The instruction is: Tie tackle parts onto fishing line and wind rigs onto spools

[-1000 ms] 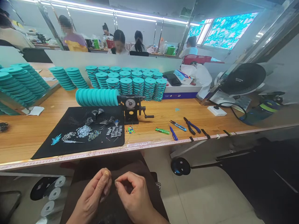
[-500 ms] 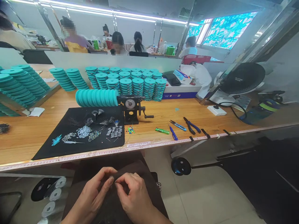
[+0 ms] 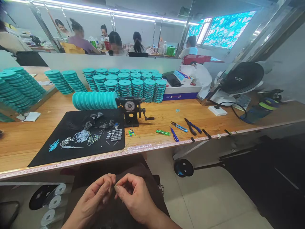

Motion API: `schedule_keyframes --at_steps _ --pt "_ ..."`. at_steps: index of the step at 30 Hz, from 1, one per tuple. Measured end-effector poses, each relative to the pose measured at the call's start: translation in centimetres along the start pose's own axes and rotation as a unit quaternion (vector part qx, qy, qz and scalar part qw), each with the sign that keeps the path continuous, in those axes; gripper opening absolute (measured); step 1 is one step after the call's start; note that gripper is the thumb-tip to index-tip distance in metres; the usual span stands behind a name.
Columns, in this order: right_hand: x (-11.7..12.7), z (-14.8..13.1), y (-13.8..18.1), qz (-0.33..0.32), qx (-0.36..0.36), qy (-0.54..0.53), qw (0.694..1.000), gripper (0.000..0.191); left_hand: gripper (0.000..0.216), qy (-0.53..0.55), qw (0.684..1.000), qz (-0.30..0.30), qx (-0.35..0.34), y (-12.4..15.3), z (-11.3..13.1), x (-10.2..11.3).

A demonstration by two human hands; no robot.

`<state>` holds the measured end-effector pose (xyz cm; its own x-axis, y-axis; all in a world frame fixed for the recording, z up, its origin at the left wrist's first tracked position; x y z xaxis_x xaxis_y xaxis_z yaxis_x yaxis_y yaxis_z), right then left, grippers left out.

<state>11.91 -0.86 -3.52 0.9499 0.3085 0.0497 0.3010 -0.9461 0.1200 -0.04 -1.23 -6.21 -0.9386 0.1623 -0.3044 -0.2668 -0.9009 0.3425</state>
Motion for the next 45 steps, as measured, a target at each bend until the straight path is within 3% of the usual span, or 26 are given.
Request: schedule_keyframes --at_steps 4,10,15,22,28,31,33,36,39,42,45 --pt "-0.5 0.4 -0.2 -0.011 -0.009 -0.082 0.997 0.021 0.034 0.06 0.998 0.012 -0.011 0.3 -0.5 -0.5" --pt "-0.6 0.3 -0.3 -0.005 -0.012 -0.049 0.999 0.013 0.03 -0.093 0.993 0.039 -0.07 0.8 3.2 -0.3" --pt "-0.5 0.2 -0.3 0.014 -0.012 0.007 1.0 0.008 0.031 -0.129 0.989 0.022 -0.074 0.9 3.2 -0.6" --pt "-0.1 -0.3 -0.3 0.033 0.004 0.12 0.992 0.005 0.031 -0.03 0.998 0.008 -0.06 1.0 2.1 -0.9" --pt "0.6 3.6 -1.2 0.006 0.002 0.122 0.993 0.012 0.024 0.135 0.989 0.04 -0.045 1.0 3.3 1.3" --pt "1.1 4.8 -1.1 -0.013 0.003 0.166 0.986 0.015 0.024 0.147 0.986 0.056 -0.046 0.7 3.6 2.0" --pt "1.4 4.3 -0.9 -0.021 0.015 0.204 0.979 0.016 0.025 0.1 0.992 0.051 -0.052 0.3 3.7 1.7" --pt "1.6 1.3 -0.5 -0.023 0.068 0.23 0.971 0.021 0.027 -0.047 0.996 0.032 -0.067 0.0 3.9 0.4" --pt "0.9 -1.0 -0.5 -0.046 0.071 0.129 0.988 0.027 0.024 -0.181 0.978 0.03 -0.104 0.3 4.5 -0.7" --pt "-0.2 -1.3 -0.9 -0.06 0.031 -0.027 0.997 0.023 0.02 -0.253 0.957 0.02 -0.142 0.7 5.0 -1.5" --pt "-0.3 -0.6 -1.2 -0.037 0.029 -0.041 0.998 0.01 0.02 -0.299 0.94 0.027 -0.162 1.0 5.5 -1.6"
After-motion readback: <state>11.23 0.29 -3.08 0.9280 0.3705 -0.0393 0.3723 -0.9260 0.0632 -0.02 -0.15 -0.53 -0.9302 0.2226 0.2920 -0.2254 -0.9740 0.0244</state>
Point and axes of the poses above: each hand's wrist, its own y-axis away from the middle knuckle, its own x-axis out of the back of the hand, z = x × y, the point moved 9 cm from there along -y, towards the middle knuckle, and after that the axes turned 5 degrees about x, right-handed, at the moved point
